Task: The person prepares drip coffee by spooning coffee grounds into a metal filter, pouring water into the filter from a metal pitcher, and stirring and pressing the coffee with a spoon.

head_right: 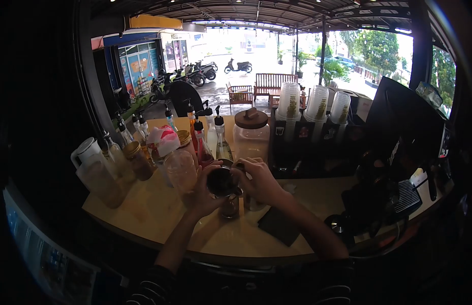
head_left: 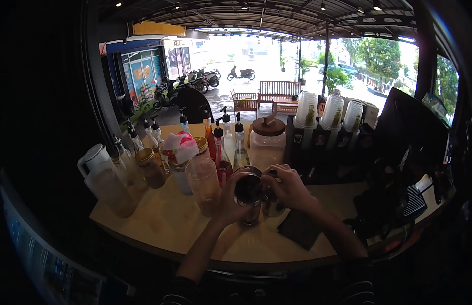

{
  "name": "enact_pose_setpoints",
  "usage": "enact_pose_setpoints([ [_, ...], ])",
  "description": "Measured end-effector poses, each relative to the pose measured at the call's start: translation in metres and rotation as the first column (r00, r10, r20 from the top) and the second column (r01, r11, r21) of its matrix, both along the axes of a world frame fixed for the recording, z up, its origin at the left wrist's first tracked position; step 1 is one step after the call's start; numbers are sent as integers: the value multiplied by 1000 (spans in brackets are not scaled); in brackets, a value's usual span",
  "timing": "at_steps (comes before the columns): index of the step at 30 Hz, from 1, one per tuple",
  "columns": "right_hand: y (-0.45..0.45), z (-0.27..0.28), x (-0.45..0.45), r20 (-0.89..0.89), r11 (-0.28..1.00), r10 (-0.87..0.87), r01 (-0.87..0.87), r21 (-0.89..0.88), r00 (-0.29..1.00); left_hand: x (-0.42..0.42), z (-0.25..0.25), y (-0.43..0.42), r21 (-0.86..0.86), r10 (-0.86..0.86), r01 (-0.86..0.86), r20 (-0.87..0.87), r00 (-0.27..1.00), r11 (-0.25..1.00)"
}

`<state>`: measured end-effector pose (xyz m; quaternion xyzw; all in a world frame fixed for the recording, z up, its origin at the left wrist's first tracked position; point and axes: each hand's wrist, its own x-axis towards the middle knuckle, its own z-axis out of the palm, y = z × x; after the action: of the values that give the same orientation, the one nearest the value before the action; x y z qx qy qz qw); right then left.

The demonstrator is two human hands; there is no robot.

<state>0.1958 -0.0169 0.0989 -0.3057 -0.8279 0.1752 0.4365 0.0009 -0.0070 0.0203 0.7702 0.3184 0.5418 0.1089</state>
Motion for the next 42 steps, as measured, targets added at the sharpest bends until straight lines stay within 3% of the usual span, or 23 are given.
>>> enact_pose_setpoints([
  [2, -5, 1, -1, -2, 996, 64, -64, -57, 998, -4, -1, 3, -61, -16, 16, -11, 1000, 998],
  [4, -8, 0, -2, 77, 992, 25, -35, 124, 997, -2, 0, -1, -55, -8, 8, -4, 1000, 998],
  [7, -12, 6, -8, -43, 995, -4, 9, 101, 999, 4, -1, -5, -44, -7, 8, 22, 1000, 999],
  [12, -26, -8, -16, 15, 992, -8, 6, 126, 1000, 9, -12, -6, 18, 3, -5, 108, 994, 1000],
  [14, -26, -12, -15, 60, 948, -162, 139, 287, 985, 10, -12, -7, -15, -9, 12, 138, 990, 1000],
  [18, -25, -9, -15, -65, 988, -82, 90, 126, 995, 11, -19, -3, -34, -76, 87, 254, 964, 996],
  [20, -30, -13, -18, -28, 954, -149, 151, 258, 988, 6, -12, -3, 11, -74, 73, 150, 986, 997],
  [24, -28, -15, -17, -4, 969, -151, 148, 196, 989, 7, -16, -1, -39, -73, 82, 194, 978, 996],
  [27, -36, -12, -18, -103, 990, -111, 119, 77, 989, 4, -14, -2, -36, -102, 112, 208, 973, 993],
  [33, -26, -6, -13, 60, 992, -73, 66, 103, 996, -7, -4, -2, -50, -29, 32, 56, 998, 998],
  [35, -17, 1, -7, 82, 998, 1, -6, 68, 997, -11, -8, 5, -93, -138, 147, 101, 985, 985],
  [38, -10, 13, -14, 76, 999, 52, -52, 3, 996, -18, 7, 3, -119, -173, 178, 49, 984, 977],
  [39, -7, 15, -17, 67, 996, 90, -90, -4, 994, -17, 6, 4, -101, -213, 225, 118, 970, 969],
  [42, 2, 19, -16, 156, 987, 22, -46, 154, 988, -24, 7, 7, -78, -173, 177, 51, 984, 981],
])
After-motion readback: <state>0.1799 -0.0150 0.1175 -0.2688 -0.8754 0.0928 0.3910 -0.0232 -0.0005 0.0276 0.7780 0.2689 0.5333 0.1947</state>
